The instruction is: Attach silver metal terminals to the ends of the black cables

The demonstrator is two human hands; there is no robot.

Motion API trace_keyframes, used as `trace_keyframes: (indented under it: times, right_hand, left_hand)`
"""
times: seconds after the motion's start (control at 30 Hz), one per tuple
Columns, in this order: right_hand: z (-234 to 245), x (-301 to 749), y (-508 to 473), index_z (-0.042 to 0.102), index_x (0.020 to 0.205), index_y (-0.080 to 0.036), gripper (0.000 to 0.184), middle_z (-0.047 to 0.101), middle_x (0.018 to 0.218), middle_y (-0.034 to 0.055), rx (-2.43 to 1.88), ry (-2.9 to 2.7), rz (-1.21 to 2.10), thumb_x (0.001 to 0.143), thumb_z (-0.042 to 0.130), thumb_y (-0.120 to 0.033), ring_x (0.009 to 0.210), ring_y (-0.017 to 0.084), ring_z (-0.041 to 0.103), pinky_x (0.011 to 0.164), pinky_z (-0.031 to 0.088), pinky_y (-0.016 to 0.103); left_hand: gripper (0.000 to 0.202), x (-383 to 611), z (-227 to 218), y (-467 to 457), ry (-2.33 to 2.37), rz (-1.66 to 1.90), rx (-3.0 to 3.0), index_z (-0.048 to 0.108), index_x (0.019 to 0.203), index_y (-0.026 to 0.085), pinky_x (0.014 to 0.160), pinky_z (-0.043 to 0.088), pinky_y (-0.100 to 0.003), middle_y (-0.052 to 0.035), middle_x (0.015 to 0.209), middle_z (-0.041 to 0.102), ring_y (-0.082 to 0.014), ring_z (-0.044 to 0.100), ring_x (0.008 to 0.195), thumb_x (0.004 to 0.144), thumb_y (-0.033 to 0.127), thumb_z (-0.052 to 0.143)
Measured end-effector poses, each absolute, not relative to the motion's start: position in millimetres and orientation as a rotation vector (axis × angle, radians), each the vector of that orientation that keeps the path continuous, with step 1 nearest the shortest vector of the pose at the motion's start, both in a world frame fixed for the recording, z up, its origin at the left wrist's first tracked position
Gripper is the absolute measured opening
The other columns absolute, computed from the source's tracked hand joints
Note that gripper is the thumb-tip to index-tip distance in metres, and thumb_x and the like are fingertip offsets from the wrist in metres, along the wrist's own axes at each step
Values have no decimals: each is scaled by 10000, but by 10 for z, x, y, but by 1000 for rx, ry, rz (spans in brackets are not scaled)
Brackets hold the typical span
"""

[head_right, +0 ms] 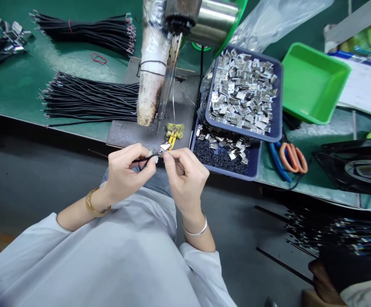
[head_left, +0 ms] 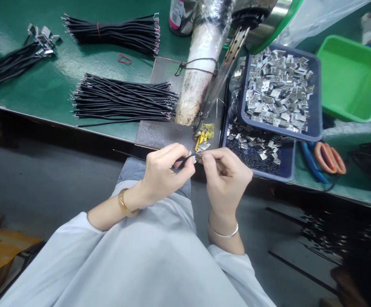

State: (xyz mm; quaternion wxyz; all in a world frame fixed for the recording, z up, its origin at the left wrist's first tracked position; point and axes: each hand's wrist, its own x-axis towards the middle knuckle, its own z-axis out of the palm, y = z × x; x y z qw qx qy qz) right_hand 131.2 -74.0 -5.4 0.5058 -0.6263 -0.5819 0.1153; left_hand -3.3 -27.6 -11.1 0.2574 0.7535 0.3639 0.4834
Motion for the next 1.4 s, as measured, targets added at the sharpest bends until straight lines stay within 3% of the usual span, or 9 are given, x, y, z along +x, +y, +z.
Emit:
trace_keyframes:
  times: [0.23,0.43,0.67,0.8,0.97,1.07,1.13,1.2,1.4]
  right_hand:
    - [-41,1288,-736,655,718,-204,208,604,635,-48,-1540,-1447,155,925,656,-206,528,76,477,495,331,239]
    - [-54,1282,-722,638,677,-201,244,597,602,-54,-1524,-1434,91,915,681,-228,516,70,482,509,354,227]
    - [-61,1424,-751,757,843,-227,127,714,709,-13,-1471,-1271,394,910,688,-311,573,111,628,527,468,231]
    - [-57,1460,-831,782,949,-285,90,701,701,-24,-1457,-1446,47,881,729,-259,547,110,609,467,404,237]
    - [26,1427,-840,686,1128,-274,190,623,660,-57,-1302,-1220,101,950,622,-274,385,82,482,367,321,231]
    - [56,1402,-837,644,1102,-268,166,719,792,-43,-1326,-1212,71,957,628,-188,504,102,657,425,471,208]
    - [37,1385,-834,660,1039,-244,144,764,885,-20,-1385,-1292,49,934,664,-147,679,139,756,567,598,233]
    - [-3,1367,-812,679,970,-224,126,783,947,3,-1415,-1404,87,894,710,-129,826,169,784,674,647,256]
    - [-96,1314,-656,669,866,-206,54,787,982,31,-1430,-1427,214,912,684,-182,791,157,774,663,665,269]
  left_hand:
    - [229,-46,-104,-291,975,1316,2020,471,655,193,506,354,-176,69,565,427,-58,403,510,828,107,593]
    - [224,-60,-107,-312,869,1274,2024,485,665,183,499,333,-171,77,569,403,-49,378,503,824,78,603]
    - [118,-154,-55,-269,712,1100,1774,674,770,147,541,430,-178,9,638,638,-71,521,552,875,154,623]
    - [157,-187,-78,-199,728,877,1358,767,783,137,654,555,-212,-49,756,760,-130,671,684,840,261,690]
    - [222,-171,-135,-145,788,929,1240,810,774,141,662,578,-246,-69,772,781,-162,689,714,773,363,799]
    - [199,-162,-139,-128,843,982,1290,805,755,132,554,495,-203,-49,713,751,-110,602,598,777,328,786]
    - [148,-154,-134,-116,867,1026,1369,799,752,126,483,398,-186,-20,645,705,-64,485,507,798,252,735]
    - [134,-139,-129,-100,873,1079,1459,789,744,123,458,338,-189,-8,629,688,-42,404,472,806,198,697]
    - [130,-62,-130,-44,928,1150,1592,779,748,151,478,365,-174,-24,707,731,-77,562,573,804,145,662]
